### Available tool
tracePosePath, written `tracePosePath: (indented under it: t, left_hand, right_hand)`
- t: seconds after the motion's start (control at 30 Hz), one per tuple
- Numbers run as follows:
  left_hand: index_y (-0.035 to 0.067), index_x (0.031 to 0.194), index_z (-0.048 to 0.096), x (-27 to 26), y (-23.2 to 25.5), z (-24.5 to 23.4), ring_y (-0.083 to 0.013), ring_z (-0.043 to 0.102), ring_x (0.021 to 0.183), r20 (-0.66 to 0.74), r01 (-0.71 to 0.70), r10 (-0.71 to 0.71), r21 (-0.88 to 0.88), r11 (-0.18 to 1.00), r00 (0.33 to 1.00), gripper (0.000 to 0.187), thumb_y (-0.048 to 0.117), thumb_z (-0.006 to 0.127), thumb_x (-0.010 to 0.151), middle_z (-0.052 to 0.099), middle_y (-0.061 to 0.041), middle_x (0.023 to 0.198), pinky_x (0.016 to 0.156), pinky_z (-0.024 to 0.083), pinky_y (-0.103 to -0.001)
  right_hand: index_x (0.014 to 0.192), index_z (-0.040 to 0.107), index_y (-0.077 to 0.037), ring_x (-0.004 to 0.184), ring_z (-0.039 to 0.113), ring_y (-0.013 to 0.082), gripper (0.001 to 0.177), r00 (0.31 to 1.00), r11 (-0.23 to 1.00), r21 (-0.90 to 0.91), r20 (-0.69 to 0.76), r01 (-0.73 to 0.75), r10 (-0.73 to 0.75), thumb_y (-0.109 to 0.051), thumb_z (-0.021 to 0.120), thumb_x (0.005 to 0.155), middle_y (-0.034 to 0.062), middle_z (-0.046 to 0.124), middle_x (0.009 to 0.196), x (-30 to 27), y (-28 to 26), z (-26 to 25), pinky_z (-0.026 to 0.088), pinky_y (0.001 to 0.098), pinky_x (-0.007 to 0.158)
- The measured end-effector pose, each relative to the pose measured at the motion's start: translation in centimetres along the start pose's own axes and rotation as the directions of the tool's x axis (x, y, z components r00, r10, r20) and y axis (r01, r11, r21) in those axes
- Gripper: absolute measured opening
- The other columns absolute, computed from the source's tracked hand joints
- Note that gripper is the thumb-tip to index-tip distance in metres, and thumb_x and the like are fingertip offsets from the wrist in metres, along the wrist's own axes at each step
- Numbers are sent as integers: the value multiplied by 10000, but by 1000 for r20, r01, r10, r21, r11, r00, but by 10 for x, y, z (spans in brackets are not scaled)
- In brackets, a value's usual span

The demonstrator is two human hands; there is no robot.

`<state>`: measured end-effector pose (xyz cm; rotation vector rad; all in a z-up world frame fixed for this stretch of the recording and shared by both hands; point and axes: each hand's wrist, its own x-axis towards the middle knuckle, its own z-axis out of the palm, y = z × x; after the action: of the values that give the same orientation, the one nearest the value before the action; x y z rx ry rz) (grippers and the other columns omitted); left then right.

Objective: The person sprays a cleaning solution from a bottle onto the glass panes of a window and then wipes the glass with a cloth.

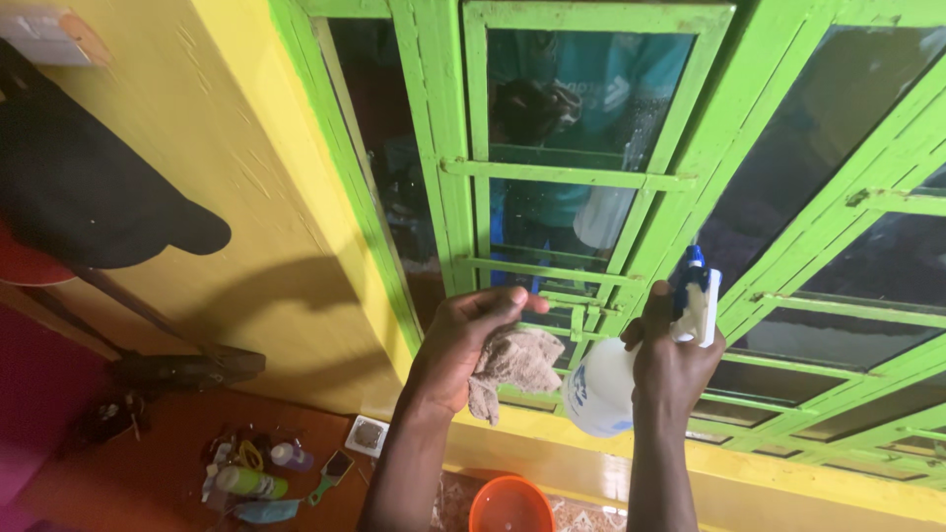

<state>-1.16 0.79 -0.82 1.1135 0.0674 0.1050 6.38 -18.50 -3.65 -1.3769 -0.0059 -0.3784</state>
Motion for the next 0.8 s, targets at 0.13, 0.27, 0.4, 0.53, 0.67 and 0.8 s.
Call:
tracePosePath:
  t: [0.13,0.27,0.4,0.53,0.67,0.8]
  left_hand:
    - [-7,985,744,-1,-4,-6,-161,728,690,-97,-38,28,-96,995,995,296,282,714,927,737,-91,826,622,618,-325]
    - [9,965,725,1,-7,-14,-162,705,656,-126,-57,34,-189,980,992,313,320,726,934,717,-84,791,581,591,-323]
    - [1,966,716,0,-7,-19,-161,702,669,-136,-92,65,-201,975,989,322,321,734,936,711,-72,798,589,587,-326]
    - [0,967,722,-2,-6,-20,-157,702,672,-154,-111,80,-202,973,985,321,319,732,933,715,-68,803,595,593,-329]
    - [10,962,722,-2,-3,-22,-160,698,653,-135,-118,91,-211,970,987,316,324,731,929,714,-76,784,579,589,-334]
    - [13,942,723,-1,0,-22,-167,697,637,-146,-111,79,-231,967,986,308,320,724,919,720,-86,770,570,589,-343]
  right_hand:
    - [1008,637,19,556,611,137,191,1000,1000,6,28,-6,6,-168,679,1009,88,646,785,-1,2,3,460,291,490]
    - [1015,646,10,567,619,117,171,989,995,68,120,74,-81,-156,677,987,37,697,836,2,-9,7,473,273,484]
    - [1003,673,13,521,588,134,172,1000,999,-32,25,19,-18,-158,685,995,79,636,710,6,-26,14,456,297,449]
    - [984,655,6,536,614,140,215,987,986,13,-6,164,-164,-196,710,1029,82,645,728,14,-43,22,476,294,476]
    - [1012,664,-40,541,627,118,191,974,974,39,22,225,-226,-228,682,983,30,703,808,29,-62,30,478,288,456]
    - [945,652,-16,508,602,134,290,979,979,-64,-41,196,-199,-293,711,1009,71,629,684,36,-75,37,497,301,455]
